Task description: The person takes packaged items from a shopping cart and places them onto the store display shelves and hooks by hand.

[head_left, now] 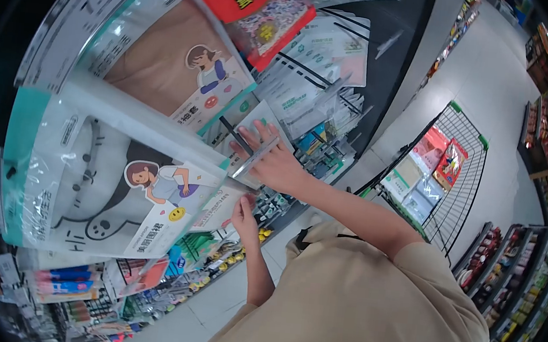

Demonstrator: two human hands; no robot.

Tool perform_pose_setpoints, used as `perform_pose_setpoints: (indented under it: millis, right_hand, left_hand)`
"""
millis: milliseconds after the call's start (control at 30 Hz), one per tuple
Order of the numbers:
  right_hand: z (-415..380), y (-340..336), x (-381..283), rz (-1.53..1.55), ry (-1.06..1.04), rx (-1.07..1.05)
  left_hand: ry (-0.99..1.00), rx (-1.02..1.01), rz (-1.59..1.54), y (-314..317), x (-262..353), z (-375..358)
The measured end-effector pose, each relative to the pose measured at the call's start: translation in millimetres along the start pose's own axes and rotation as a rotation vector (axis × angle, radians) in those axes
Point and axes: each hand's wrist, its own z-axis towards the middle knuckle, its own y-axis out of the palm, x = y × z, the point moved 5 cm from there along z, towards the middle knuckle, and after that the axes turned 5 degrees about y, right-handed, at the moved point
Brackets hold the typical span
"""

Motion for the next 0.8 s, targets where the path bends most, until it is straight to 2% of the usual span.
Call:
perform_pose_setpoints:
  millis: [167, 433, 600, 733, 800]
  right_hand:
    - [14.4, 25.5, 5.8, -0.033, 0.08, -0.114]
    - [14.9, 27.4, 15.9, 0.057, 0.106, -0.082]
    - [-22.3, 11.7, 36.7, 0.069, 0.065, -0.099]
    - [-71.8, -30.5, 71.6, 0.336, 0.032, 0.057]
    - [-110.4, -52.7, 96.2, 0.35, 0.171, 0.042]
  left_hand:
    - [-0.027, -0.048, -0.083, -0.6, -4.6, -6.8]
    - [-0.041, -0.146, -0.068, 24.0, 4.1, -8.6]
    - [-0.028, -0.242, -0.047, 52.0, 13.7, -8.9]
    - [-0.033, -0.361, -0.08, 84.1, 21.4, -8.9]
    - [-0.015, -0.402, -0.067, 98.8, 23.7, -10.0]
